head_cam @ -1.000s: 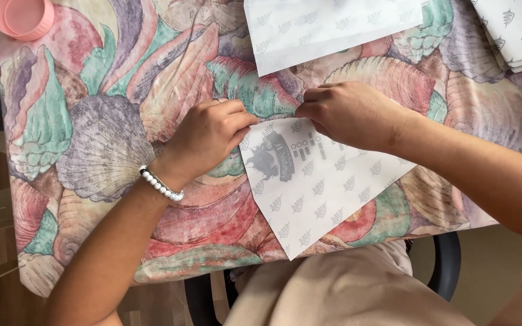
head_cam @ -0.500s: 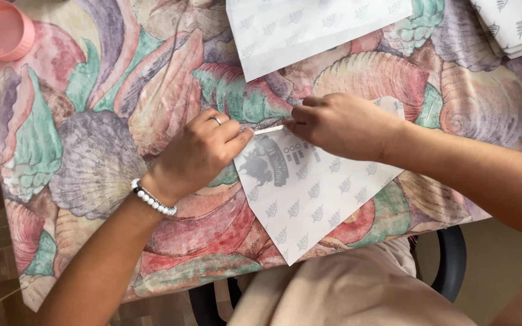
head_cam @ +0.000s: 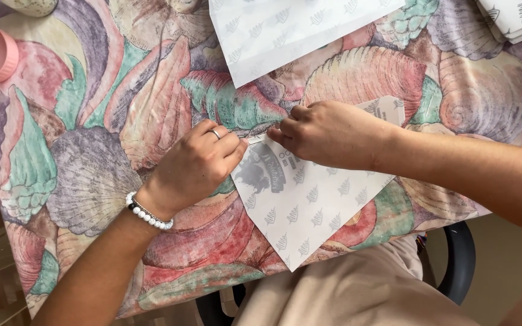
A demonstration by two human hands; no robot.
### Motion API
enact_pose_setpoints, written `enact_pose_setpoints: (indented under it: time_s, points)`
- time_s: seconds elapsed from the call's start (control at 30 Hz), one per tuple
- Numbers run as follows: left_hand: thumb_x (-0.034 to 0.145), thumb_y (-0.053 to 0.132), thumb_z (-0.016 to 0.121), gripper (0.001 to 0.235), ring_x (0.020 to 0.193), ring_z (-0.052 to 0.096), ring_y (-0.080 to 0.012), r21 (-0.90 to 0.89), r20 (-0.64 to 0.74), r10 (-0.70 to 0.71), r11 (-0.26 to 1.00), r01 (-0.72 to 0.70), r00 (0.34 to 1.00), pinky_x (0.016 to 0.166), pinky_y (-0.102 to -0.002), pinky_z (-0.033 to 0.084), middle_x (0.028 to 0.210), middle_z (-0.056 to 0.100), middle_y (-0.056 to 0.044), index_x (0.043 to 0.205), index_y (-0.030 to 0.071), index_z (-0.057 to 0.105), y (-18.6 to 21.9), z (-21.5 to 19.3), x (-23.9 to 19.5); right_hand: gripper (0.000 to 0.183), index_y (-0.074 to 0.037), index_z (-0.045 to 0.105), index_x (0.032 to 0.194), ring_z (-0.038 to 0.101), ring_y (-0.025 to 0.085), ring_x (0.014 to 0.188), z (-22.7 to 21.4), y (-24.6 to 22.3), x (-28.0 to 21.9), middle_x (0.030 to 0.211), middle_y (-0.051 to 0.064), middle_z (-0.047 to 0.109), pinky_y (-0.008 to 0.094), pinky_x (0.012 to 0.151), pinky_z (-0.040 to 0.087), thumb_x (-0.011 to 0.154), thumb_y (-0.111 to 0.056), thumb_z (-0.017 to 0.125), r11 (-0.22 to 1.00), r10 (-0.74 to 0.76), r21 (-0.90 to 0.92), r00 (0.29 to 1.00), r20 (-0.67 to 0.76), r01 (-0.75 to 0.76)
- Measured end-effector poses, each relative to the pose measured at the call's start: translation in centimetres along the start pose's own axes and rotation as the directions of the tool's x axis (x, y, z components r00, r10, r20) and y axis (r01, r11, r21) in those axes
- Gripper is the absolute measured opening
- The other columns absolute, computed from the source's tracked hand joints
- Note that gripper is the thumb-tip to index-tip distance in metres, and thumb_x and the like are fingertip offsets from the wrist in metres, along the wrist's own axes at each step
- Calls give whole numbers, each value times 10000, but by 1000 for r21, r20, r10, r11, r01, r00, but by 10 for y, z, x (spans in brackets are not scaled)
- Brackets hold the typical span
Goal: Folding printed paper sheets into specific shapes on a table.
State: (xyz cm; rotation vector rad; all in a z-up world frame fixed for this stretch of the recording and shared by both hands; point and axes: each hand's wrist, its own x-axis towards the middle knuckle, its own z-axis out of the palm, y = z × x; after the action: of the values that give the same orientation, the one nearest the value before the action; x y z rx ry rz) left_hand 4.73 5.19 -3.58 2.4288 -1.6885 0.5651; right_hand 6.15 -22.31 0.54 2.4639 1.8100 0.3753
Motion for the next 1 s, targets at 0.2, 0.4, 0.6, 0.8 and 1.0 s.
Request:
enact_pose_setpoints:
  time_s: [0.2,0.4,0.6,0.8,1.0]
  points:
    - [986,35,596,125,735,588,-243,-7,33,-25,1000,25,999,781,-413,517,715,497,-48,926,18,703,2,-1,0,79,-120,741,988,727,181,760,-7,-3,7,790,34,704,265,643,619,956,-133,670,999,33,-21,990,140,-30]
    - [988,119,613,142,830,564,-205,-11,104,-181,983,183,978,831,-439,479,814,509,-23,974,82,749,3,-19,-9,290,-185,733,1195,756,197,879,-15,0,12,898,28,743,284,732,627,909,-166,690,997,60,21,962,265,-68]
    - [900,96,781,196,1077,643,-315,97,105,-458,888,449,883,1120,-464,529,1121,698,-187,1078,23,742,26,-52,-25,624,-171,480,1549,659,163,802,17,-1,3,1059,36,714,271,585,609,945,-98,622,999,30,9,944,328,-35]
    - [896,-123,585,576,1151,639,-328,-63,235,-472,865,498,850,972,-365,579,1273,654,-252,1461,-96,478,68,-20,19,543,-181,540,1490,674,176,810,13,1,3,1083,44,700,284,608,603,953,-154,616,1000,8,-24,958,287,-1]
    - [977,58,441,510,1115,599,-274,345,253,-501,846,406,828,1050,-370,492,1264,641,-170,1474,-34,508,85,-5,27,228,-105,706,1200,684,265,1034,14,16,-20,1205,103,719,372,912,637,1009,-171,600,896,127,385,959,254,-221]
